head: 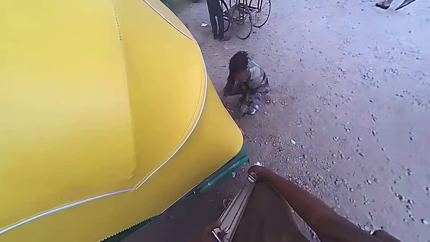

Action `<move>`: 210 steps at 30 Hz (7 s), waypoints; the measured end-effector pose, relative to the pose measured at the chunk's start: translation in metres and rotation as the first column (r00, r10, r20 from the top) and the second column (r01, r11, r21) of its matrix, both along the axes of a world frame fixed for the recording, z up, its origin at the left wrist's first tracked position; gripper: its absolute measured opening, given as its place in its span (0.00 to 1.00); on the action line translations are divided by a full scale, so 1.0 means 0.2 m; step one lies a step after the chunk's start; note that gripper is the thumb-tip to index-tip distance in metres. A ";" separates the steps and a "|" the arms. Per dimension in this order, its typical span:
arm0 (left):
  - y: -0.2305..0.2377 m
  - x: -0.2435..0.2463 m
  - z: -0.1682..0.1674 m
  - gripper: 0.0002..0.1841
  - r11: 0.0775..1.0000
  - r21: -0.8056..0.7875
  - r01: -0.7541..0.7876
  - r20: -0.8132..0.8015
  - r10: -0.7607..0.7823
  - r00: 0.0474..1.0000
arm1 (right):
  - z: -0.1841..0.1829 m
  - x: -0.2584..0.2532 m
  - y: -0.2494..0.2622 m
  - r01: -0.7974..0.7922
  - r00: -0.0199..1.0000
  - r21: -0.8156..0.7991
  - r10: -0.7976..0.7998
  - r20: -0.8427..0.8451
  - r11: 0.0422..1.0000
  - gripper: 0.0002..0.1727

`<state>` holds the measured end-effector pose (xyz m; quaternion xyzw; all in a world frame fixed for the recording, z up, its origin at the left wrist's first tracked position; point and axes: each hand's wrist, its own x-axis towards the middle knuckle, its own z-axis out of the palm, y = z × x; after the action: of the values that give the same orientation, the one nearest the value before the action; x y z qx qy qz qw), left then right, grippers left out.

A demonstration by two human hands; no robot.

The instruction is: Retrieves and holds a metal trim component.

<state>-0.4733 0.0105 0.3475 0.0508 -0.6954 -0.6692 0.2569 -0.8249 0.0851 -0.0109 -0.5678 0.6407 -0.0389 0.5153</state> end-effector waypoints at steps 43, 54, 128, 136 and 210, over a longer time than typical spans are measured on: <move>-0.12 -4.30 -0.04 0.21 0.600 0.219 -0.769 -0.187 0.800 0.571 | 0.16 -4.68 -0.93 -0.308 0.942 -0.114 0.285 -0.179 0.945 0.36; 0.36 -5.49 -0.10 0.21 0.078 0.206 -0.975 -0.161 0.986 0.045 | 0.39 -5.35 -1.68 -0.763 0.621 -0.025 0.724 -0.300 0.645 0.37; 0.48 -5.97 -0.45 0.13 -0.413 0.493 -0.766 -0.080 0.855 -0.512 | 0.27 -5.25 -1.99 -0.937 0.285 0.073 0.867 -0.408 0.342 0.25; 0.49 -5.97 -0.47 0.13 -0.432 0.499 -0.751 -0.067 0.845 -0.530 | 0.28 -5.23 -1.99 -0.934 0.272 0.104 0.869 -0.413 0.342 0.26; 0.49 -6.02 -0.48 0.13 -0.435 0.500 -0.749 -0.074 0.840 -0.537 | 0.23 -5.23 -2.01 -0.926 0.294 0.117 0.879 -0.376 0.360 0.31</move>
<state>-1.6772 0.1080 0.2508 0.4697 -0.1603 -0.1766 0.8500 -1.8702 -0.3163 0.0354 -0.8548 0.2907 0.3280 0.2779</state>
